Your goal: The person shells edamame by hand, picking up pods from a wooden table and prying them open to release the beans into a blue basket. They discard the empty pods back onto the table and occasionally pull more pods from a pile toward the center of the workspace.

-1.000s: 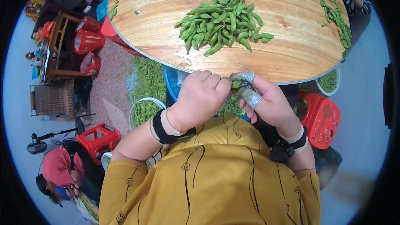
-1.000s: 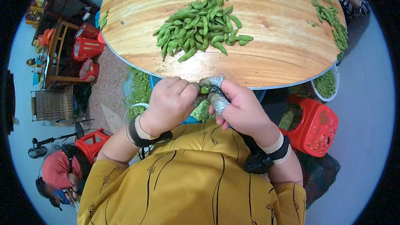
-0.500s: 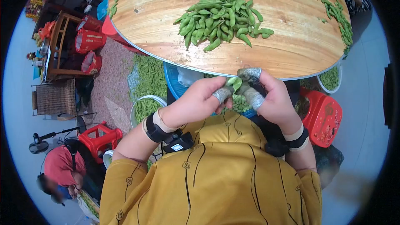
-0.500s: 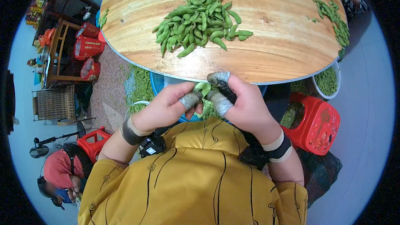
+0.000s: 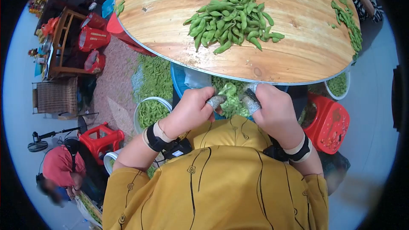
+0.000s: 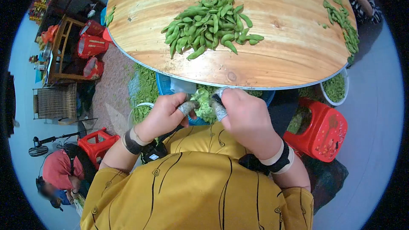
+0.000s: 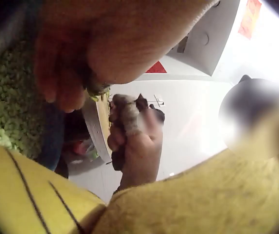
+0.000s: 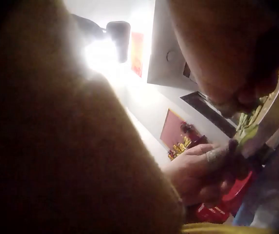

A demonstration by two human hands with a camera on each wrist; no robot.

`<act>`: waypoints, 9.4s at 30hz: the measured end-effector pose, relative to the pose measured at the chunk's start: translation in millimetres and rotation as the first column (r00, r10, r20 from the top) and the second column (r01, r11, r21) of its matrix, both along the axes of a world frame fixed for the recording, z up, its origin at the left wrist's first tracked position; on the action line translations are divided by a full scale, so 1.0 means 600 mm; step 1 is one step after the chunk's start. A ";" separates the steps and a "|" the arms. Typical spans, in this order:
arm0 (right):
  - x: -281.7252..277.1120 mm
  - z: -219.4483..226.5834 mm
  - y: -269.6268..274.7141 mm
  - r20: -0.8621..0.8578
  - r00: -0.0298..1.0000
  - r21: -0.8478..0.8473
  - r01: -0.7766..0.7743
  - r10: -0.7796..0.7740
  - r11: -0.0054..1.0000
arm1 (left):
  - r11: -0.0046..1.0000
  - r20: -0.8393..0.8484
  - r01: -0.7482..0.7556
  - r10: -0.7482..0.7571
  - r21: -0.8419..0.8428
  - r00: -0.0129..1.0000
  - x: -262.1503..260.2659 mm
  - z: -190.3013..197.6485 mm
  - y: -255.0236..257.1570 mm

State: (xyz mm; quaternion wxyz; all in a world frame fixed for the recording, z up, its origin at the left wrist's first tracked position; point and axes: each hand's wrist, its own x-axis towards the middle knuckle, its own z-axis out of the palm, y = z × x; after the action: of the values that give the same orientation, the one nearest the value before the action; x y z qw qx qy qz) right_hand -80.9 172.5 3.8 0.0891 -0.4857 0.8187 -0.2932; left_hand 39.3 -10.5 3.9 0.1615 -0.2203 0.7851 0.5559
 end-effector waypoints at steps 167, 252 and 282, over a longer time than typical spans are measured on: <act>-0.023 0.009 0.004 0.840 0.533 -0.103 -0.018 0.097 0.994 | 0.969 -0.510 0.236 -0.167 0.073 0.844 -0.013 0.008 0.008; -0.072 0.013 -0.030 0.003 1.000 -0.228 0.026 -0.026 0.973 | 0.440 0.393 0.405 -0.123 -0.802 0.911 0.108 -0.041 -0.113; -0.061 0.031 0.012 0.788 0.610 -0.105 0.268 -0.085 0.958 | 0.749 -0.109 -0.014 0.114 0.662 0.988 -0.097 0.017 -0.002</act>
State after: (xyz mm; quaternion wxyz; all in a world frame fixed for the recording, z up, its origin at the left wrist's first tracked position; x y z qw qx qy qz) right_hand -117.3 179.7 22.5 0.3509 -0.2349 0.7078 -0.5663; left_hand -19.1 -12.0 14.2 0.1533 -0.1359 0.5403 0.8162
